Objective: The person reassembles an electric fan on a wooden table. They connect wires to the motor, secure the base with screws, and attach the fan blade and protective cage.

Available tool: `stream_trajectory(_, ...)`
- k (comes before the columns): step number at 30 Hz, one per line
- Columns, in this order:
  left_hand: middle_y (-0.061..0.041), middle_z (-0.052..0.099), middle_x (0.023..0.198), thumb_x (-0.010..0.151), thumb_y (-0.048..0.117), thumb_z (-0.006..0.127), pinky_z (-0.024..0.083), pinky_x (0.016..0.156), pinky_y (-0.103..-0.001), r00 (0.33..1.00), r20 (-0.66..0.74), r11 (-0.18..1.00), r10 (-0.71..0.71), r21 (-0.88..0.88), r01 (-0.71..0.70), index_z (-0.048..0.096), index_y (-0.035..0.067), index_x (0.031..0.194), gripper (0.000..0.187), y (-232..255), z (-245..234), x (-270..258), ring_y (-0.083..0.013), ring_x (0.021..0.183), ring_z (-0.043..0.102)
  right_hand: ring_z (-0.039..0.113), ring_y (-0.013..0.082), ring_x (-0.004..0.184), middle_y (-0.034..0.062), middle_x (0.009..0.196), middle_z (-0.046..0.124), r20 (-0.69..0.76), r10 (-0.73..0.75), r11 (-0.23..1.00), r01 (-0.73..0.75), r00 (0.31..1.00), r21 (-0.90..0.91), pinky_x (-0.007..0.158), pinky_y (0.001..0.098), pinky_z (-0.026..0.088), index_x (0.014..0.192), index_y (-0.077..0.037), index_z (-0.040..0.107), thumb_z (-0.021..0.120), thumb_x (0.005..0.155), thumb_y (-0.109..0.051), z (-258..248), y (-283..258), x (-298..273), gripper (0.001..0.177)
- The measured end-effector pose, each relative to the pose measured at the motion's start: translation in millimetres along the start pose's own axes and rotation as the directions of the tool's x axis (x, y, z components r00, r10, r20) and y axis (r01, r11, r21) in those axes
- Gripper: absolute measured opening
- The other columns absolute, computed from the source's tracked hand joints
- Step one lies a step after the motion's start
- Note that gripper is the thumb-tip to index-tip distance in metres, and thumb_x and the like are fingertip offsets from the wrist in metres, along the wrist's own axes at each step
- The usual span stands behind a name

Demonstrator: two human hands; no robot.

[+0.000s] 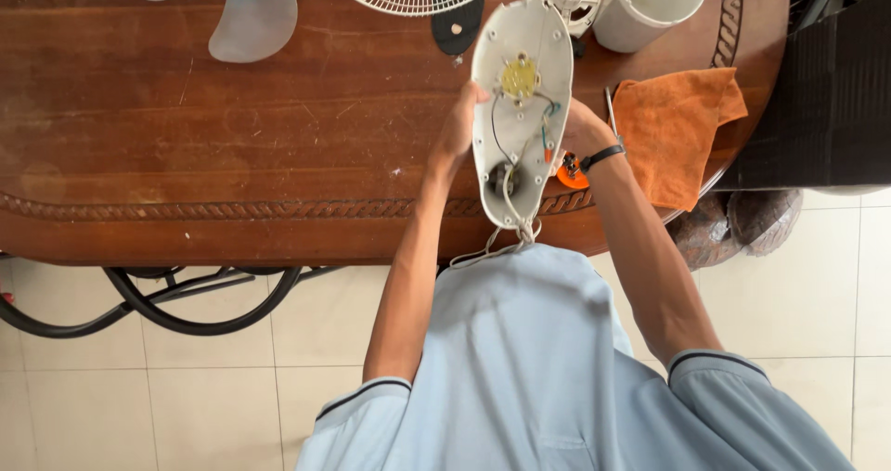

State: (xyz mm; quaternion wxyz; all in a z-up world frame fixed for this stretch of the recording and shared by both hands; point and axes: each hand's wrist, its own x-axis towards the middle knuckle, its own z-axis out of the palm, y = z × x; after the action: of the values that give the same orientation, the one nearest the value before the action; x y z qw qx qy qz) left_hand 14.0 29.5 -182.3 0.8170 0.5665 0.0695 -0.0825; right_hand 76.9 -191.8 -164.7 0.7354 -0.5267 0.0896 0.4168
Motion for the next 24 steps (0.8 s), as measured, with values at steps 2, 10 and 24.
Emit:
stream_trajectory(2, -0.017, 0.051, 0.109, 0.104, 0.037, 0.043, 0.042, 0.101, -0.05, 0.996, -0.055, 0.991, 0.065, 0.121, -0.058, 0.051, 0.006, 0.097, 0.033, 5, -4, 5, -0.0296, 0.108, 0.051, 0.063, 0.0114, 0.075, 0.0036, 0.095, 0.069, -0.016, -0.149, 0.981, 0.146, 0.989, -0.131, 0.066, 0.0283, 0.053, 0.118, 0.001, 0.069, 0.062, 0.103, -0.027, 15, -3, -25, 0.032)
stream_trajectory(10, -0.022, 0.057, 0.122, 0.101, 0.041, 0.035, 0.033, 0.113, -0.053, 0.969, -0.112, 0.941, 0.221, 0.286, -0.181, 0.053, 0.006, 0.09, 0.04, 37, -19, 4, -0.0307, 0.119, 0.048, 0.061, 0.0046, 0.085, -0.0014, 0.094, 0.067, -0.219, -0.533, 0.822, 0.439, 0.817, -0.362, 0.076, 0.0201, 0.05, 0.106, -0.006, 0.063, 0.054, 0.111, -0.024, 79, -13, -143, 0.021)
stream_trajectory(24, -0.029, 0.053, 0.124, 0.107, 0.046, 0.034, 0.04, 0.101, -0.049, 0.981, -0.064, 0.923, 0.183, 0.354, -0.149, 0.061, -0.009, 0.118, 0.062, 55, 19, 3, -0.0345, 0.118, 0.049, 0.052, 0.0033, 0.073, -0.0034, 0.083, 0.057, -0.291, -0.65, 0.655, 0.323, 0.703, -0.683, 0.063, 0.0196, 0.044, 0.1, -0.006, 0.052, 0.074, 0.095, -0.014, 137, -37, -178, 0.024)
